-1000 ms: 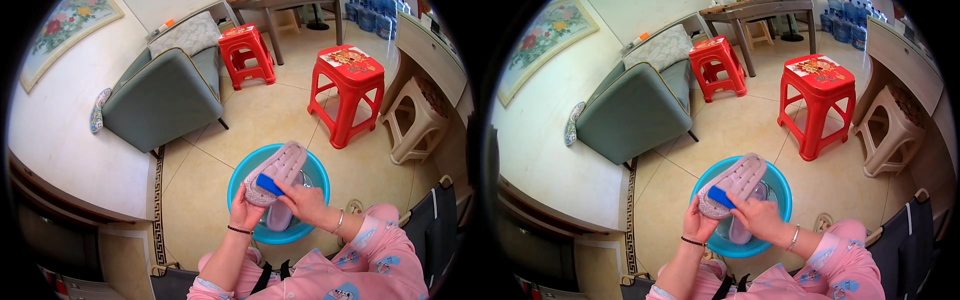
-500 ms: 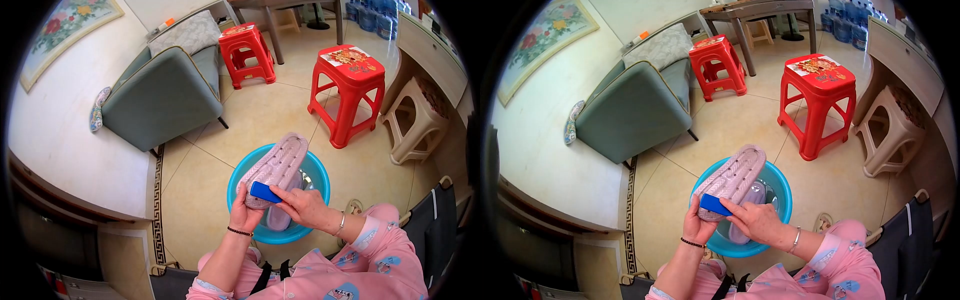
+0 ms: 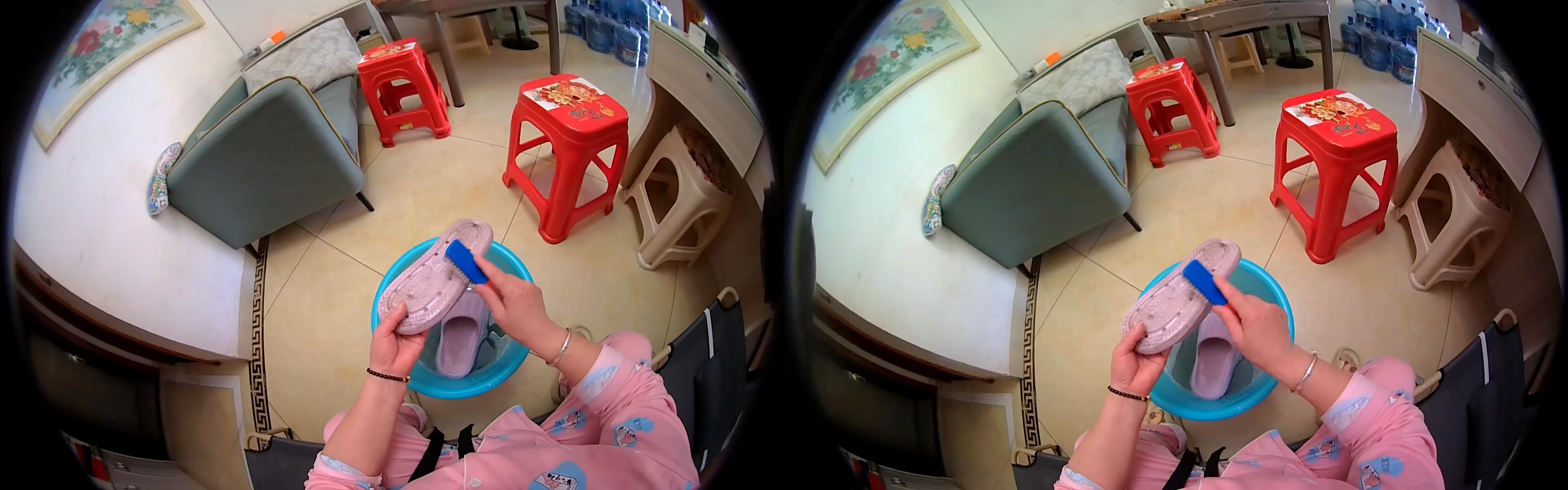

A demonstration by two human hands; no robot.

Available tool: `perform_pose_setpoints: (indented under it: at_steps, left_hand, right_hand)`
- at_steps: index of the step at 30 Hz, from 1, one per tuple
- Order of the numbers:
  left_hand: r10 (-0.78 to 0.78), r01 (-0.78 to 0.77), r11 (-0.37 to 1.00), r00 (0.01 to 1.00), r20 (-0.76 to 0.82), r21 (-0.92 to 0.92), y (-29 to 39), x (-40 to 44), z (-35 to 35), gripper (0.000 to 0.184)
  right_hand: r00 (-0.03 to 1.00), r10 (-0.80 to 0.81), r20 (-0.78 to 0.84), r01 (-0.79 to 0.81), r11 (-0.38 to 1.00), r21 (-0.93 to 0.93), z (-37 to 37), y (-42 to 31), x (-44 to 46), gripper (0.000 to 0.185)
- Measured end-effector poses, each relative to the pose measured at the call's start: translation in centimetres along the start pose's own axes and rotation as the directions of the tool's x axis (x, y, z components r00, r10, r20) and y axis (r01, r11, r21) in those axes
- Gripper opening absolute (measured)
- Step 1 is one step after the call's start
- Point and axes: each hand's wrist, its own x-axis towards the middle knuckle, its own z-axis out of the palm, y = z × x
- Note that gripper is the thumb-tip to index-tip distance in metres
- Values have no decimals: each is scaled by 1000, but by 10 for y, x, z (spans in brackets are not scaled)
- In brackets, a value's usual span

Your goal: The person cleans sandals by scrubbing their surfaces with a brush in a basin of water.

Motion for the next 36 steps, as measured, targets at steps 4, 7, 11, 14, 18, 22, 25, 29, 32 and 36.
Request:
perform_pose_setpoints:
  at_steps: [4, 7, 11, 14, 18, 22, 25, 29, 32, 36]
  left_hand:
    - [28, -26, 999, 998, -56, 36, 0, 0, 1, 43]
    - [27, -27, 1000, 996, -84, 10, 1, 0, 0, 44]
    - [2, -5, 999, 995, -101, -31, 1, 4, -9, 44]
    - [24, -26, 999, 991, -131, -19, -1, 4, -7, 43]
    - [-9, 1, 999, 987, -158, -54, 3, 4, -9, 41]
    - [-9, -2, 996, 993, -117, -93, 4, 2, -4, 38]
    - [-20, 12, 998, 992, -122, -66, 3, 0, 0, 33]
    - [-37, 26, 996, 991, -126, -89, 4, -1, -1, 31]
    - [-65, 55, 990, 995, -71, -127, 6, 0, -11, 33]
    - [-163, 202, 939, 974, 157, -280, 11, 8, -34, 35]
  right_hand:
    - [999, 52, 15, -54, 993, 101, 3, -6, -3, 54]
    - [996, -55, 64, 46, 989, 141, 8, -17, -15, 56]
    - [983, -116, 146, 97, 987, 131, 13, -22, -25, 57]
    - [981, -128, 148, 103, 981, 166, 18, -19, -30, 56]
    - [987, -111, 115, 88, 977, 194, 15, -23, -24, 53]
    - [1000, -12, 26, 6, 973, 232, 12, -11, -9, 51]
    - [987, 159, -32, -141, 936, 323, 10, -4, -2, 53]
    - [979, 193, 72, -206, 918, 338, 6, -15, -11, 55]
    - [997, 21, 71, -46, 926, 375, 12, -22, -22, 56]
    - [977, -199, 81, 167, 942, 292, 18, -21, -27, 56]
